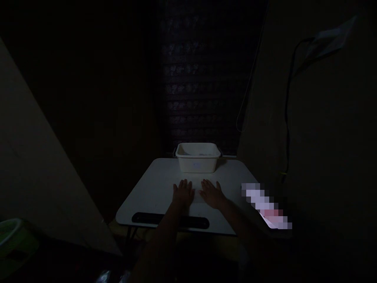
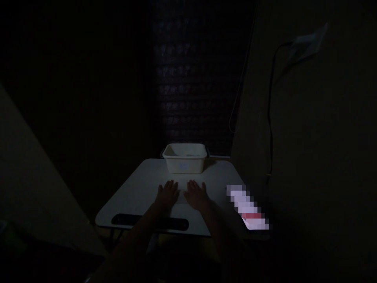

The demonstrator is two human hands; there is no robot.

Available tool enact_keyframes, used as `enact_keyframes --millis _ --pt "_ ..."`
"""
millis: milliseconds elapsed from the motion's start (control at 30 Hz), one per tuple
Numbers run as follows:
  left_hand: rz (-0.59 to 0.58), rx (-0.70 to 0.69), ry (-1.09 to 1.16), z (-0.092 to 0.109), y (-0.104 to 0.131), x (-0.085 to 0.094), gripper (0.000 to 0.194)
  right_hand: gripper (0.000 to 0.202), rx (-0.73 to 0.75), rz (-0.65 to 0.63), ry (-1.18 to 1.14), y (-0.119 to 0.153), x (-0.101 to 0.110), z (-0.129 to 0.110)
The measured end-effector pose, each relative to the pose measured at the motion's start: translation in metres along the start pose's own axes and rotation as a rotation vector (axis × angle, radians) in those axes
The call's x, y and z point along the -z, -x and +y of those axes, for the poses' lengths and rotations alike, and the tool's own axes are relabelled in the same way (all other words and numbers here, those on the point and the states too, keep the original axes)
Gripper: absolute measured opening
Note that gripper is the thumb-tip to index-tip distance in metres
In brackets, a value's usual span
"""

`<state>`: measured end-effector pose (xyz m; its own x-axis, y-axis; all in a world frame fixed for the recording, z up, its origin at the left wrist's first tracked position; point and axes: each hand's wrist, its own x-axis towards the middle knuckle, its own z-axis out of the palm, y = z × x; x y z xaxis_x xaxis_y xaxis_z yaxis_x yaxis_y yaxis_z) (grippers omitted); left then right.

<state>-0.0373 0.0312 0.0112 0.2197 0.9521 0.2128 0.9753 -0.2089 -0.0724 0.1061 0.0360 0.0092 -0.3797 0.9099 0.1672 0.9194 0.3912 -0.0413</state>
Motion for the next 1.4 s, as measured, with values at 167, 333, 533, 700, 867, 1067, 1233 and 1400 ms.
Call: enact_keyframes --millis 167,333,533,700,867,1067,1233,1400 --pt "0.018 0.019 -0.037 -0.018 0.007 -0.001 0.045 0.05 -0.024 0.021 0.016 0.009 0.001 0.015" --pt "0.031 0.088 -0.06 -0.033 0.012 -0.002 0.046 0.046 -0.005 0.086 0.041 0.012 0.003 0.03" --pt "0.031 0.069 -0.03 -0.032 0.008 -0.002 0.044 0.046 -0.009 0.128 0.036 0.011 0.004 0.029" --pt "0.009 -0.042 0.009 -0.013 0.001 0.0 0.043 0.047 -0.03 0.092 0.005 0.006 0.006 0.015" --pt "-0.007 -0.085 0.043 0.007 -0.002 0.003 0.044 0.048 -0.078 0.05 -0.017 -0.004 0.003 0.005" --pt "-0.017 -0.106 0.047 0.012 -0.001 0.002 0.045 0.05 -0.085 0.012 -0.007 -0.005 -0.003 0.003" --pt "-0.009 -0.088 0.014 0.004 0.001 -0.002 0.045 0.05 -0.099 0.009 0.008 0.0 -0.002 0.012" --pt "-0.013 -0.049 -0.028 -0.011 0.007 0.001 0.045 0.05 -0.136 0.014 0.044 0.008 0.001 0.029"
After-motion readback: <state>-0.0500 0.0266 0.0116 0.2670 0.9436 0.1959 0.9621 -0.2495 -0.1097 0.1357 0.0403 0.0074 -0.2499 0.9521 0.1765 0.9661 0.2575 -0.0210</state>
